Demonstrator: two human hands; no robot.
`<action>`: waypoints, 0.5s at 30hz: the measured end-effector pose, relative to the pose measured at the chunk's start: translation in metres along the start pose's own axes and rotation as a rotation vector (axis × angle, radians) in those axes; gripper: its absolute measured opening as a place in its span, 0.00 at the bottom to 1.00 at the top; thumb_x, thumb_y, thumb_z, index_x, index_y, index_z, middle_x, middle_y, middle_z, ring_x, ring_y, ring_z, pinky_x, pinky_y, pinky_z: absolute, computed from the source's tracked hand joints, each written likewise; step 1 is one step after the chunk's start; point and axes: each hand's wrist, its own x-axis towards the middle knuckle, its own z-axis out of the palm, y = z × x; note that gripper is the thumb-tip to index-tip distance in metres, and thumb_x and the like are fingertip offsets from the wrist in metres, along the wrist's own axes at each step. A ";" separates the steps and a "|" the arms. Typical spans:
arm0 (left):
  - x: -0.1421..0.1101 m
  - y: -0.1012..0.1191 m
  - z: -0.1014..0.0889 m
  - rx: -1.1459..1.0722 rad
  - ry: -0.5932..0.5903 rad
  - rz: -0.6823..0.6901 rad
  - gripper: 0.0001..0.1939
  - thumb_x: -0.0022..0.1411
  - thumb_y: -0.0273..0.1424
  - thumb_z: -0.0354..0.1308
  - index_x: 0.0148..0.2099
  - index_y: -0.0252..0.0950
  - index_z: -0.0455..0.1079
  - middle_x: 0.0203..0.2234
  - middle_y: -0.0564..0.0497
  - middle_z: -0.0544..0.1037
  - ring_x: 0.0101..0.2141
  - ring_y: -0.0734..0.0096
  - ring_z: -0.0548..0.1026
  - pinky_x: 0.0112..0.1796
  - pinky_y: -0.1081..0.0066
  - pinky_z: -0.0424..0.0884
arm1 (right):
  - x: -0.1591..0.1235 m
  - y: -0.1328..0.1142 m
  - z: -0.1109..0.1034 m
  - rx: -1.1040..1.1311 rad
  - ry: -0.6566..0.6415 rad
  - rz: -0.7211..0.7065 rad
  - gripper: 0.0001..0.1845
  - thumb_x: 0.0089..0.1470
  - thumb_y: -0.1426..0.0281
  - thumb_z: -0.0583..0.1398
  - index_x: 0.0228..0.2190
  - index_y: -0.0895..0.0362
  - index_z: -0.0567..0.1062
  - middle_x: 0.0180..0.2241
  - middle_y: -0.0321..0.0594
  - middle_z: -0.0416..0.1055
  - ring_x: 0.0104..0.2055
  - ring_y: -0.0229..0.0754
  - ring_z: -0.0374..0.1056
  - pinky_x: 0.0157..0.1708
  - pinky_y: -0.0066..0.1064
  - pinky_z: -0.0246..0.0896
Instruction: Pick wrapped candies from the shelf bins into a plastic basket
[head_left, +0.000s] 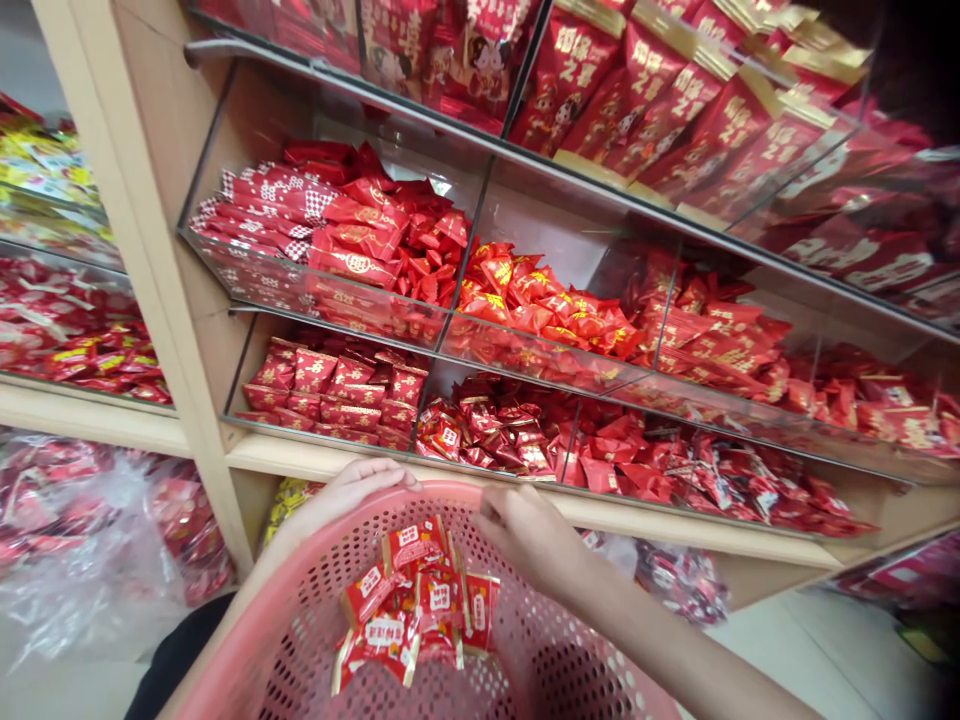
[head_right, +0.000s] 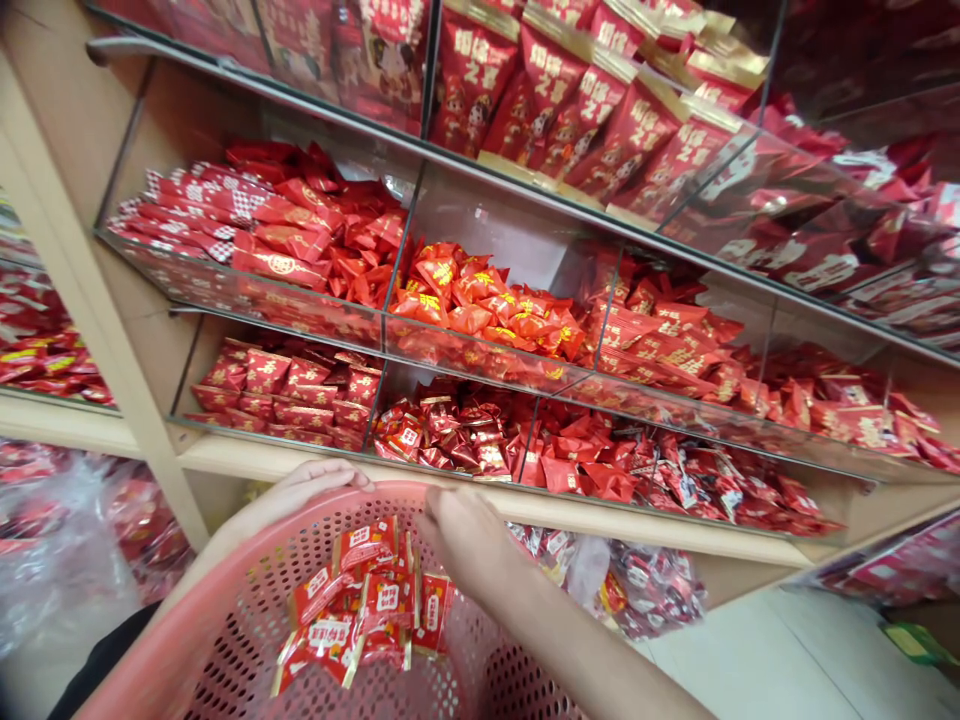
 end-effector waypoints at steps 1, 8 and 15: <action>0.000 0.000 0.000 -0.008 0.001 -0.003 0.13 0.55 0.37 0.57 0.37 0.33 0.74 0.38 0.45 0.76 0.40 0.66 0.72 0.46 0.69 0.64 | 0.010 -0.006 -0.008 -0.071 0.069 -0.056 0.09 0.54 0.72 0.53 0.23 0.57 0.68 0.24 0.38 0.68 0.26 0.36 0.62 0.26 0.28 0.49; 0.001 -0.002 -0.003 0.034 -0.002 0.031 0.12 0.56 0.36 0.57 0.36 0.33 0.73 0.37 0.46 0.76 0.39 0.68 0.72 0.46 0.70 0.63 | 0.090 -0.017 -0.014 -0.559 0.352 -0.294 0.10 0.58 0.72 0.51 0.30 0.58 0.71 0.35 0.45 0.65 0.39 0.45 0.59 0.34 0.35 0.50; 0.000 0.001 -0.003 0.041 -0.009 0.060 0.12 0.56 0.36 0.56 0.36 0.32 0.73 0.36 0.45 0.76 0.40 0.66 0.72 0.46 0.69 0.63 | 0.119 -0.009 -0.001 -0.686 0.342 -0.502 0.10 0.57 0.75 0.52 0.30 0.59 0.74 0.36 0.44 0.65 0.40 0.45 0.57 0.38 0.37 0.50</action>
